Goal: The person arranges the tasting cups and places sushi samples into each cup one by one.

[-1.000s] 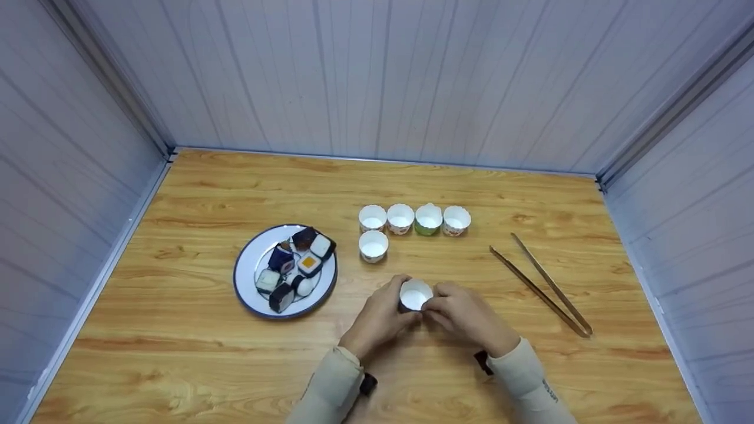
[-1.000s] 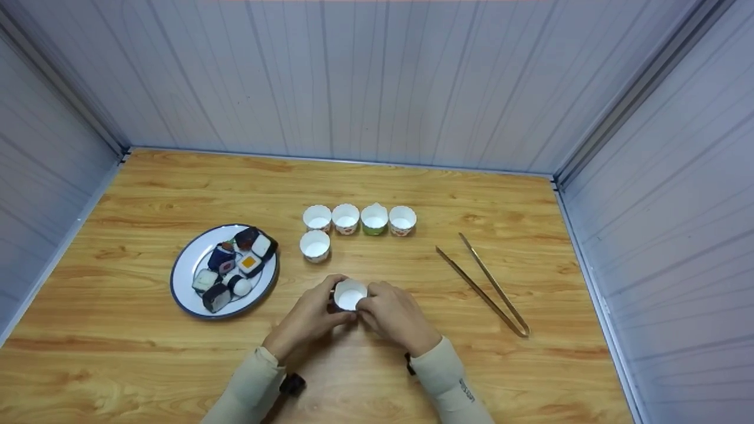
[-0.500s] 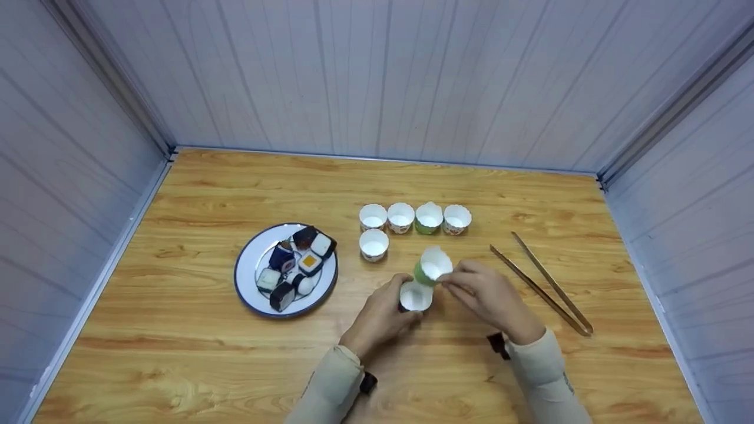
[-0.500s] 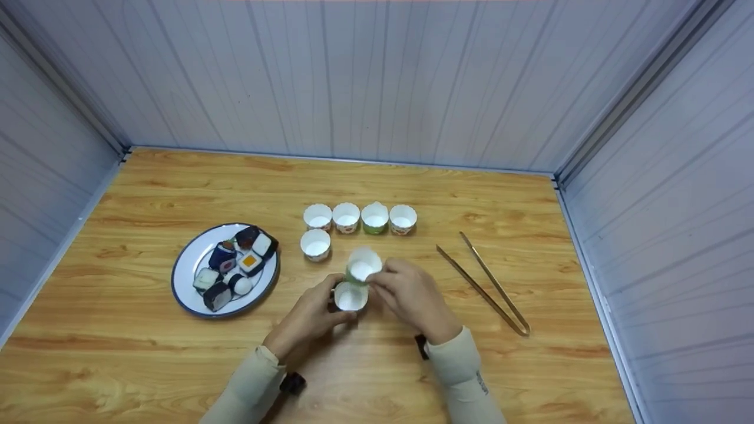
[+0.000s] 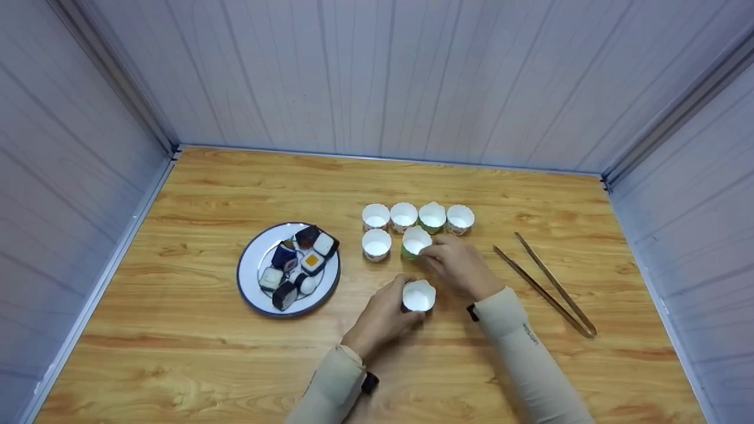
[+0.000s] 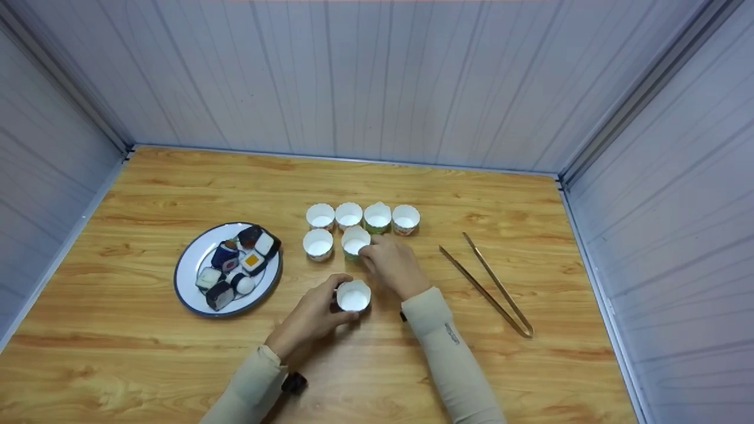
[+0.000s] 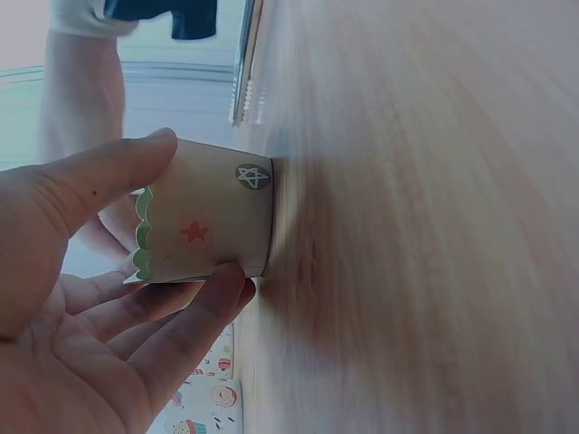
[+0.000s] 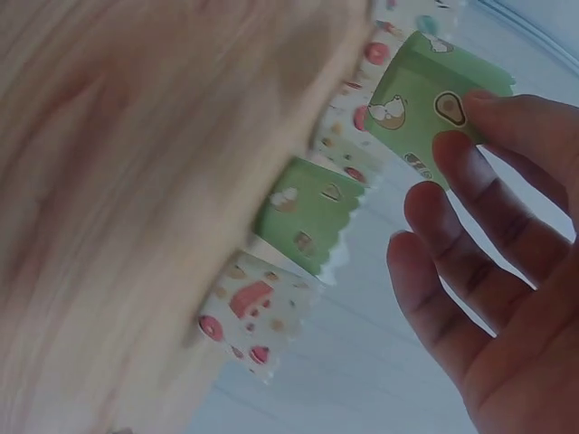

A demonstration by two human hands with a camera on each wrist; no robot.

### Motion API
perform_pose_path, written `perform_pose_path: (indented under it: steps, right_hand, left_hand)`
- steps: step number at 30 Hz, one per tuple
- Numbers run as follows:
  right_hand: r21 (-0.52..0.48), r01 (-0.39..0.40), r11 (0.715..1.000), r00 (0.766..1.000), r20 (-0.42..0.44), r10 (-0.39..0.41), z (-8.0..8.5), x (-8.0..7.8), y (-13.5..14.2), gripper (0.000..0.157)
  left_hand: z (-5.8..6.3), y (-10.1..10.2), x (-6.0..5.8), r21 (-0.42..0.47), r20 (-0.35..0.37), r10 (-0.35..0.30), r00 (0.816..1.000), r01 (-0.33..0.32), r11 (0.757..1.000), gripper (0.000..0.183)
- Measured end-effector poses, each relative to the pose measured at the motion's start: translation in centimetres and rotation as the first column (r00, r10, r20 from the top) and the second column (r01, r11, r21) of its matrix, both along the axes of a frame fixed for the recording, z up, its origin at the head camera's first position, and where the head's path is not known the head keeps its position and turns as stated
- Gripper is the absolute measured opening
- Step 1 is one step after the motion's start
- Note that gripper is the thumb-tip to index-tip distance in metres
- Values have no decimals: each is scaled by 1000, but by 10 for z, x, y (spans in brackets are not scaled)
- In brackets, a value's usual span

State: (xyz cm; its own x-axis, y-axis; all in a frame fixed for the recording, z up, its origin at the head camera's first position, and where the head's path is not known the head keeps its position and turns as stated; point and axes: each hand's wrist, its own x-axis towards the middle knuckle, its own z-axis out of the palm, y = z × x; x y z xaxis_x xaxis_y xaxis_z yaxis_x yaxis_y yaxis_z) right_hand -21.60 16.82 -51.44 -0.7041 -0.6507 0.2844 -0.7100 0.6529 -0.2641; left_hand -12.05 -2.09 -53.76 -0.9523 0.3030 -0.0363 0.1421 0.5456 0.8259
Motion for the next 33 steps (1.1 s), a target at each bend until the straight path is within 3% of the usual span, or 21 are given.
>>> perform_pose_path:
  steps: [9,22,27,33]
  right_hand:
    - [94,19,995,997,73,-26,-9,-13,-13,11]
    - [105,13,994,999,51,-19,-12,-16,-23,9]
    - [69,23,997,1000,-4,-23,-8,-9,-21,12]
    - [-45,-10,999,993,-115,5,1,14,-11,13]
  left_hand:
    - [0,1,0,0,-17,-4,1000,4,1000,61]
    - [-2,2,-1,17,4,-4,1000,4,1000,60]
    - [-2,2,-1,8,6,-3,1000,3,1000,62]
    - [-2,0,0,-31,-26,-4,1000,3,1000,63]
